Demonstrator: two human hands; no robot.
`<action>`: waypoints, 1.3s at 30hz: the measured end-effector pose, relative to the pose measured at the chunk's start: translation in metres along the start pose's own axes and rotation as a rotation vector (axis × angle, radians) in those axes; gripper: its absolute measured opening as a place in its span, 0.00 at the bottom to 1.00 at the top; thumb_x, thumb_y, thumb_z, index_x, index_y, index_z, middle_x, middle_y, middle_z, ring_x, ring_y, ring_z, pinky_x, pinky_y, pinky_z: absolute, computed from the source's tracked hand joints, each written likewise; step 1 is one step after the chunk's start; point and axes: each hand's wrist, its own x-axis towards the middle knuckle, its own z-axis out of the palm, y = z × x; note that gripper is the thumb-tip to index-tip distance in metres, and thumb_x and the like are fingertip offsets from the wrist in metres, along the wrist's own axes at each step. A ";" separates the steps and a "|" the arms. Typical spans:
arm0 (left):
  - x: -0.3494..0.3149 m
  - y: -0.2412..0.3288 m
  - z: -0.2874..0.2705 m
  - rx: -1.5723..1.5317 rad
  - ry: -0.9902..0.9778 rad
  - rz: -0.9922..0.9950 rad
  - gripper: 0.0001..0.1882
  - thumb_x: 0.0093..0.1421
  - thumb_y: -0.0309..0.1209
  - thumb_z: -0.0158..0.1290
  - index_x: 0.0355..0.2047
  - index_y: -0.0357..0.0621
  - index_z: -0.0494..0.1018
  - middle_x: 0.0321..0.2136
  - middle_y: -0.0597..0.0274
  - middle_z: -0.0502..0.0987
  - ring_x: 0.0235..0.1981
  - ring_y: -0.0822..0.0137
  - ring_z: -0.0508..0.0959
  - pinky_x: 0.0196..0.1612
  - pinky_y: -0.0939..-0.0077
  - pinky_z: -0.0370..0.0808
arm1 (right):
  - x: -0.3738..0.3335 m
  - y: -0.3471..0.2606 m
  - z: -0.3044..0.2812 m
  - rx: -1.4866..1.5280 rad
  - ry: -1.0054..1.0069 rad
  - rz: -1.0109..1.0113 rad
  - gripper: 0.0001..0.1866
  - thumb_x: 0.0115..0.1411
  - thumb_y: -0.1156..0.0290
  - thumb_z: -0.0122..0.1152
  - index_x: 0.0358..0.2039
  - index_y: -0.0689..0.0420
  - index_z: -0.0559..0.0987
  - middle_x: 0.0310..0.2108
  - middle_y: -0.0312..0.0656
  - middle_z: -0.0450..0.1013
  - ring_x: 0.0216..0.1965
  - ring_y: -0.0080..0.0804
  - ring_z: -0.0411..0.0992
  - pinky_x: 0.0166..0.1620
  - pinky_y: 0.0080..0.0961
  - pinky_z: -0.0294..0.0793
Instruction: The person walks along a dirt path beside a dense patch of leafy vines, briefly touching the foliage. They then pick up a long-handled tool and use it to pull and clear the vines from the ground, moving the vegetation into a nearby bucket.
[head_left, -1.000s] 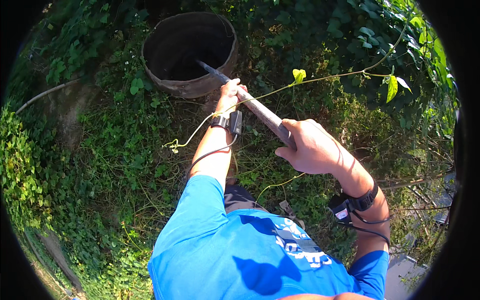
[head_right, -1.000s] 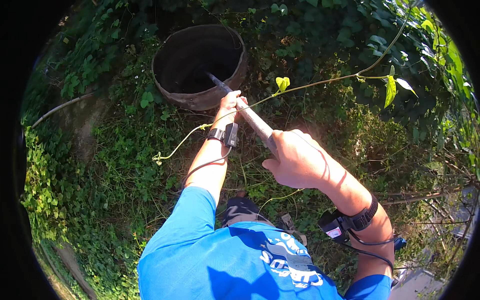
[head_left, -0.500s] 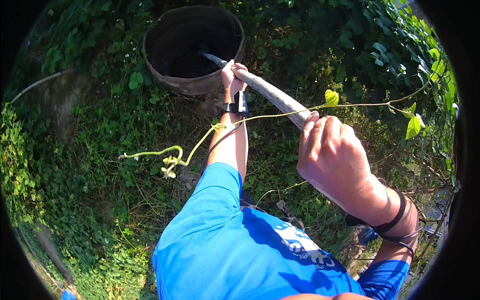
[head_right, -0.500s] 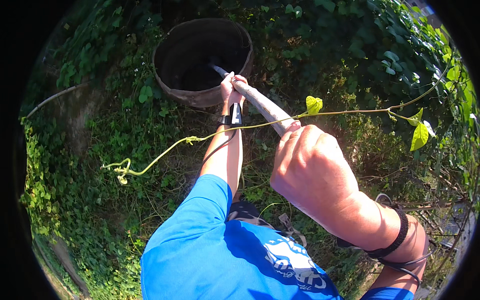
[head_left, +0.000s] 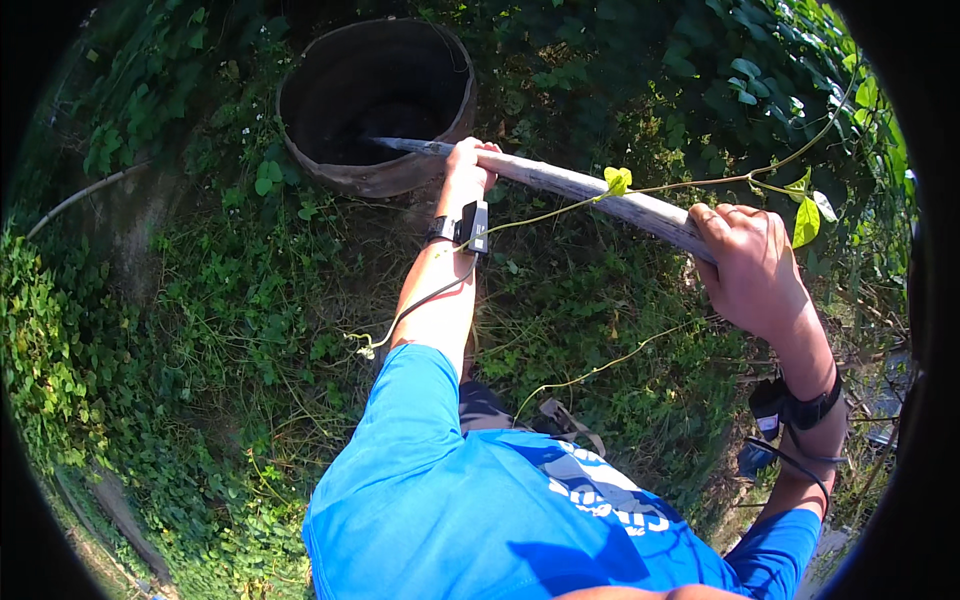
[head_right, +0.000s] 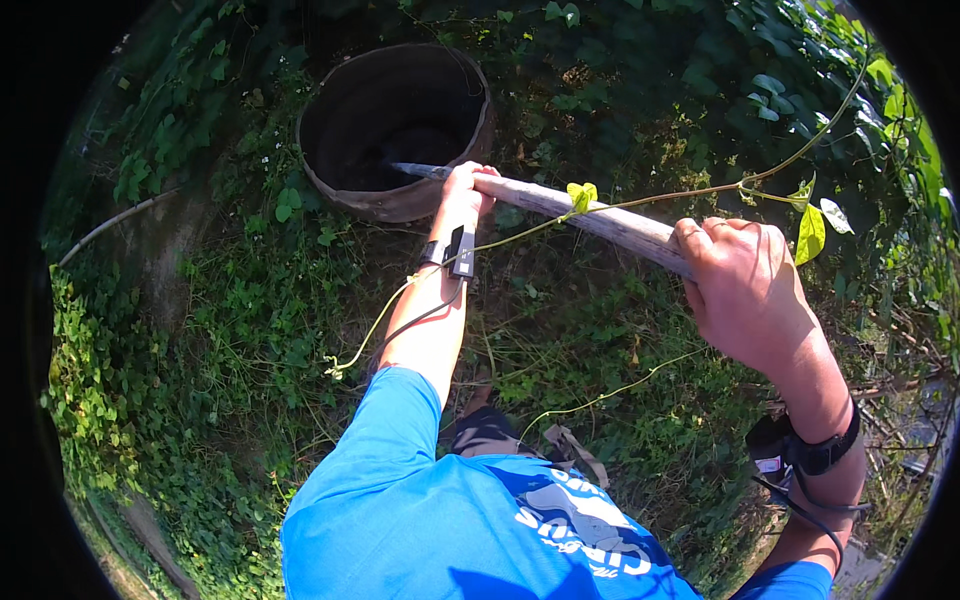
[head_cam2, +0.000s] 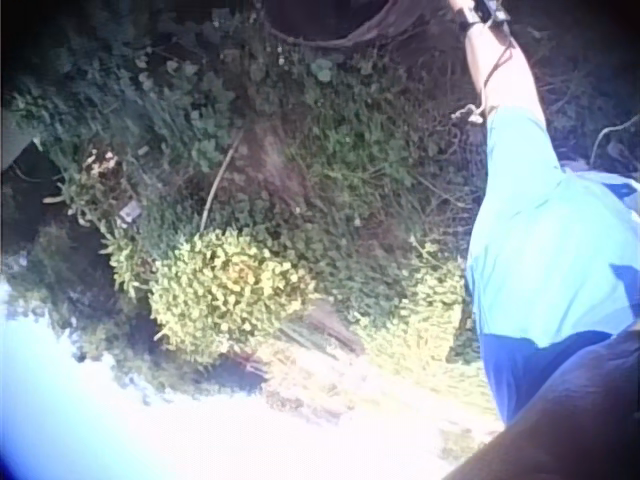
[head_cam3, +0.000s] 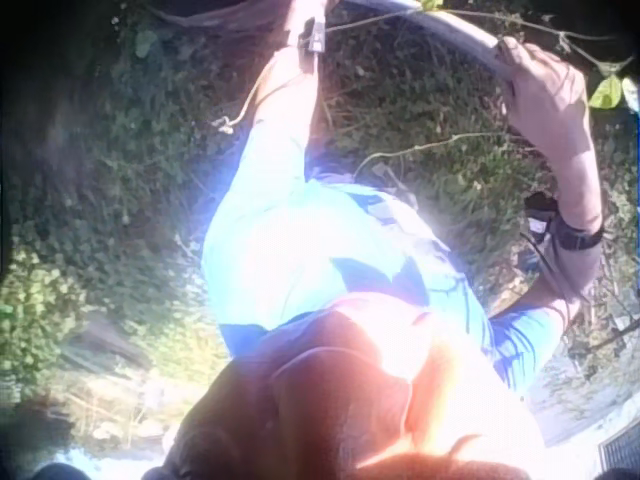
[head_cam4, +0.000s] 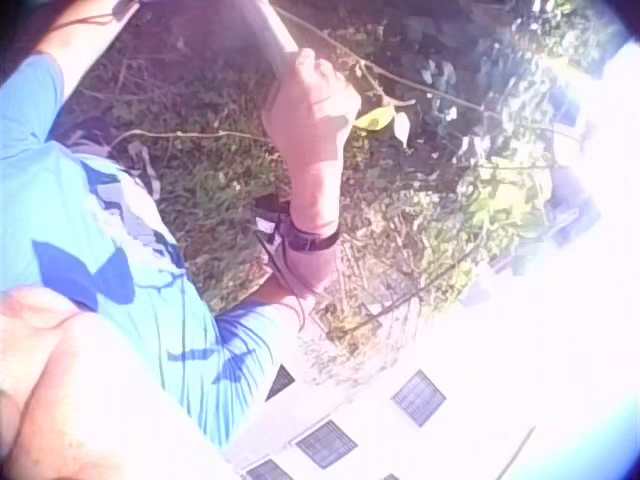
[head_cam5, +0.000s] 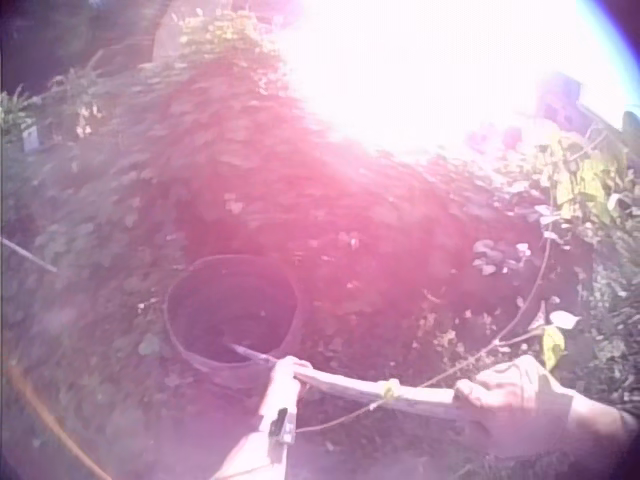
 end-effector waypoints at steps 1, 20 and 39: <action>-0.002 -0.015 0.003 0.095 0.032 0.010 0.06 0.58 0.23 0.49 0.33 0.33 0.66 0.25 0.53 0.72 0.25 0.57 0.77 0.33 0.61 0.81 | -0.010 0.014 0.000 0.183 -0.189 0.167 0.22 0.46 0.75 0.70 0.45 0.61 0.79 0.31 0.50 0.76 0.34 0.47 0.76 0.36 0.39 0.74; -0.047 -0.057 -0.095 0.238 0.323 -0.027 0.09 0.64 0.33 0.51 0.38 0.47 0.62 0.23 0.61 0.68 0.23 0.65 0.74 0.26 0.66 0.76 | -0.326 -0.091 0.035 0.833 -0.042 0.650 0.24 0.42 0.76 0.72 0.43 0.64 0.79 0.24 0.48 0.75 0.23 0.44 0.76 0.31 0.33 0.75; -0.286 -0.332 -0.138 0.878 0.180 -0.374 0.05 0.62 0.24 0.48 0.29 0.41 0.64 0.22 0.60 0.69 0.23 0.63 0.71 0.41 0.62 0.77 | -0.755 -0.253 0.050 0.079 -0.290 1.194 0.14 0.37 0.72 0.66 0.23 0.53 0.68 0.23 0.39 0.67 0.29 0.42 0.70 0.33 0.38 0.70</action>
